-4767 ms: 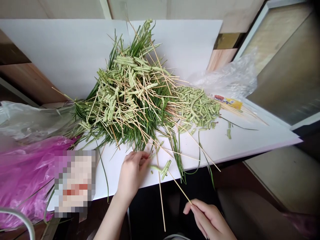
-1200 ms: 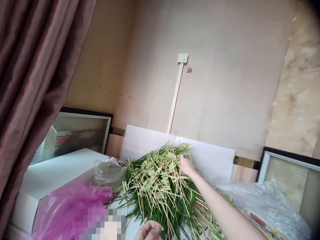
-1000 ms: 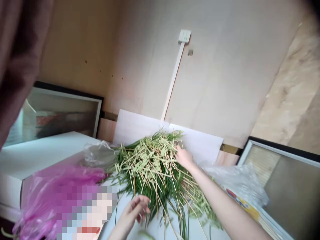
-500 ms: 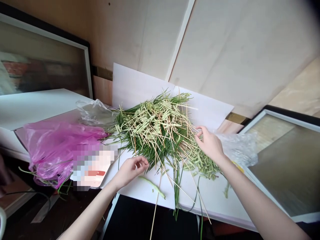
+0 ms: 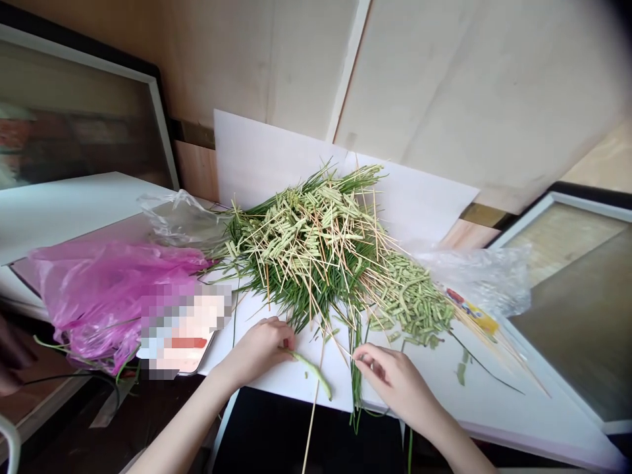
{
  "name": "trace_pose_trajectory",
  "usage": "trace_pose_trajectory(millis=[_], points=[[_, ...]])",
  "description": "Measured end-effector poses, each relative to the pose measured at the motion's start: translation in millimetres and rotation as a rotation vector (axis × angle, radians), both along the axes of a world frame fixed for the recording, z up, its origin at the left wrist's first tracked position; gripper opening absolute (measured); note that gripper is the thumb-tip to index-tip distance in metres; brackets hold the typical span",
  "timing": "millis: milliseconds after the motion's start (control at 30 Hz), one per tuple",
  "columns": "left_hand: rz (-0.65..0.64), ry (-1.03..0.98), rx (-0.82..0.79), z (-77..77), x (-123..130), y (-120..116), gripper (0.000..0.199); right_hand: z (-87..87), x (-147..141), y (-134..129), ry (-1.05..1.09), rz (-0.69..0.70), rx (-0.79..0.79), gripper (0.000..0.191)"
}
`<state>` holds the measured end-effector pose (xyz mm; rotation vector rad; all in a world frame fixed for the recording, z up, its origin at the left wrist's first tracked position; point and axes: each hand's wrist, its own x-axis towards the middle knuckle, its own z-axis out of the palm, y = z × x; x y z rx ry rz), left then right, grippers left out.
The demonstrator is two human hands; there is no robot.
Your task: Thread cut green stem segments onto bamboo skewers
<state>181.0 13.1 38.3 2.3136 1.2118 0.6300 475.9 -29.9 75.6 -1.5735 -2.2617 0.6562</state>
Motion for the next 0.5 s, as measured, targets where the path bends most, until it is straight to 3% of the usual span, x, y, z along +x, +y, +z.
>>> trace_pose_trajectory(millis=[100, 200, 333, 500], points=[[0.013, -0.042, 0.120, 9.5, 6.3, -5.5, 0.004, 4.8, -11.9, 2.0, 0.126, 0.038, -0.066, 0.017], [0.001, -0.040, 0.338, 18.5, 13.6, -12.9, 0.006, 13.4, -30.3, 5.0, 0.203, 0.110, -0.033, 0.018], [-0.044, 0.004, 0.567, 23.9, 22.7, -22.0, 0.017, 17.5, -54.6, 10.6, 0.234, 0.195, -0.056, 0.029], [-0.082, 0.046, 0.646, 24.8, 29.5, -27.1, 0.019, 10.9, -64.0, 16.0, 0.234, 0.217, -0.190, 0.037]])
